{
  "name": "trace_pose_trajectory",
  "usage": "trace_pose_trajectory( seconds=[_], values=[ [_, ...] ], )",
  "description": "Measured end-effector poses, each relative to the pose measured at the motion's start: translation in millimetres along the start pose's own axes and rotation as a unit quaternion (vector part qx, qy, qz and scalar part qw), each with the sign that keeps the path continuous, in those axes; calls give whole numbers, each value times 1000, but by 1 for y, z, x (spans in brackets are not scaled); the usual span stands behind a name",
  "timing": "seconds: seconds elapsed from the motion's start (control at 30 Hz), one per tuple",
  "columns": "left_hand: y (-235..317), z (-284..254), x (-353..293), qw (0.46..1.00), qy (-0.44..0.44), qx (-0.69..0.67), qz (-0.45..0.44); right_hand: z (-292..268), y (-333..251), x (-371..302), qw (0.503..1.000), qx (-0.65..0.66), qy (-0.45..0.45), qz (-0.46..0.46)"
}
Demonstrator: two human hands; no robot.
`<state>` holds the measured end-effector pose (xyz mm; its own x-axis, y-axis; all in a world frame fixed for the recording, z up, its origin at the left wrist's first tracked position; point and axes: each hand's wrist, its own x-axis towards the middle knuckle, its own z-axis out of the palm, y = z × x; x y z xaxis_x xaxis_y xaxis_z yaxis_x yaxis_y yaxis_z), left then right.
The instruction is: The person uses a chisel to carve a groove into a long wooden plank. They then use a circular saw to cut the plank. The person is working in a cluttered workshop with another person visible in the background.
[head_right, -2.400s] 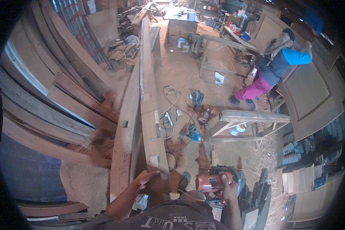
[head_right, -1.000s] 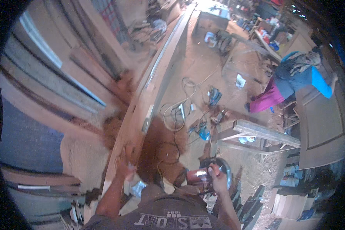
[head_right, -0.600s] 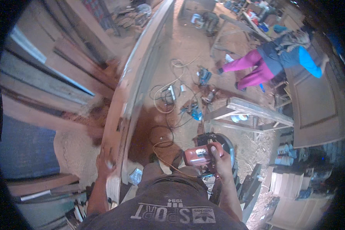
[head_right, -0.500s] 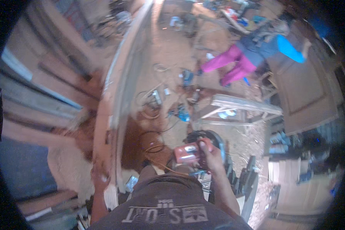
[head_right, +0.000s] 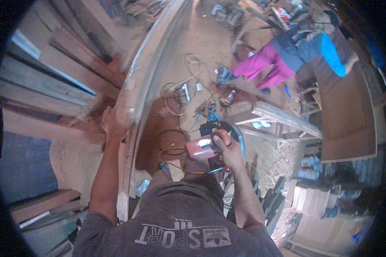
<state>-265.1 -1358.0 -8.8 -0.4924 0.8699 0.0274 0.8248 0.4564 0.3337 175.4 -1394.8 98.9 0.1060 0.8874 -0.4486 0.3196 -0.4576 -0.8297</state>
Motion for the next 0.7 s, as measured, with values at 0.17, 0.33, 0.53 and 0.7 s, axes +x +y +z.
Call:
trace_pose_trajectory(
  seconds=[0.17, 0.33, 0.53, 0.7],
  values=[
    [15, 51, 21, 995, -3, 84, -52, 30, 38, 80, 993, 28, -116, -6],
    [5, 81, 23, 994, 48, 90, -30, 61, 175, 199, 987, -37, -96, 120],
    [9, 83, 31, 996, 27, 83, -15, 84, 326, 311, 969, -129, -60, 202],
    [11, 78, 31, 997, 30, 64, 16, 71, 403, 365, 962, -207, -27, 176]
  ],
)
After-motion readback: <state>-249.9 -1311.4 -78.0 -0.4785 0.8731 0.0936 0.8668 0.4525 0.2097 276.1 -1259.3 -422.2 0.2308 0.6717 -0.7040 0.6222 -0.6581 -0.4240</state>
